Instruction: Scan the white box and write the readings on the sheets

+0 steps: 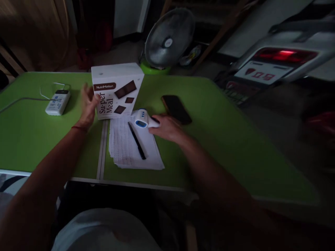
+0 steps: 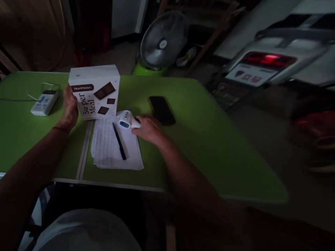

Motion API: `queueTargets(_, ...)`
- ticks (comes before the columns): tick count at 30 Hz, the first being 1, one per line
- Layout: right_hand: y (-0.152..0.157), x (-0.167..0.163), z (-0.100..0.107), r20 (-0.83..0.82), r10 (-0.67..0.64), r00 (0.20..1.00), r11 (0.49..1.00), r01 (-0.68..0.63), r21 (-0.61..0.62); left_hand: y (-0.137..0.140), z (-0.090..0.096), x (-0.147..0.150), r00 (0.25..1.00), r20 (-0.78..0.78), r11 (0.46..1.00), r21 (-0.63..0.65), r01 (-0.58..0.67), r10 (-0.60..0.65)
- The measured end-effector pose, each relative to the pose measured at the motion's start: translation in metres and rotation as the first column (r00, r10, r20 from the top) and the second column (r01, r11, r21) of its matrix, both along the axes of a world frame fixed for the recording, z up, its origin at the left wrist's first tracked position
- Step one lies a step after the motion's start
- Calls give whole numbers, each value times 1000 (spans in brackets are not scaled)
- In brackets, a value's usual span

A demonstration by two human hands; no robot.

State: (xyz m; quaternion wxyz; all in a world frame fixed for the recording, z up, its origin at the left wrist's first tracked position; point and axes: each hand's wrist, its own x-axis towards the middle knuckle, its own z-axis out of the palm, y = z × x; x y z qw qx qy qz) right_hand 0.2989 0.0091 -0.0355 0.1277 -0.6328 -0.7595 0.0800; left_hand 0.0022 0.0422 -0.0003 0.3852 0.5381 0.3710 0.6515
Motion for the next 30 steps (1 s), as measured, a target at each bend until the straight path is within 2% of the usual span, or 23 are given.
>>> queueTargets(2,1,-1,-5,-83,-47,995,995,54,85,5,-21,-1,979,-121,984,-85,156,-166)
queueTargets(3,1,-1,-8,-139,-62,988,985,83,151,6,-28,-2,968,-151,976,-121,183,-200)
queueTargets(6,-3,-5,-10,-386,-15,923,938,146,314,9,-37,-5,975,-112,974,-144,176,-193)
queueTargets(8,-10,-11,-4,-570,89,817,932,133,336,8,-37,-2,990,-35,980,-152,131,-138)
queueTargets(10,-20,-22,6,-703,175,689,950,68,304,5,-34,4,991,38,974,-183,136,-131)
queueTargets(13,-35,-45,21,-819,204,536,977,-58,206,-2,-32,16,967,79,949,-186,253,-242)
queueTargets(16,-44,-69,23,-909,65,411,997,-71,39,-8,-31,22,953,50,939,-163,302,-298)
queueTargets(19,-46,-84,11,-946,4,323,998,-62,-17,-8,-33,23,951,25,938,-163,308,-308)
queueTargets(21,-46,-87,1,-950,11,311,997,-79,-15,-6,-33,23,949,17,936,-157,314,-315)
queueTargets(24,-47,-84,-9,-937,14,348,996,-87,-17,-4,-34,23,947,-8,938,-138,317,-321)
queueTargets(28,-51,-80,-14,-916,-1,401,999,-37,-18,-2,-33,23,945,-20,938,-131,320,-325)
queueTargets(30,-53,-79,-14,-918,-12,397,999,-31,-26,-1,-33,22,938,-21,931,-132,340,-346)
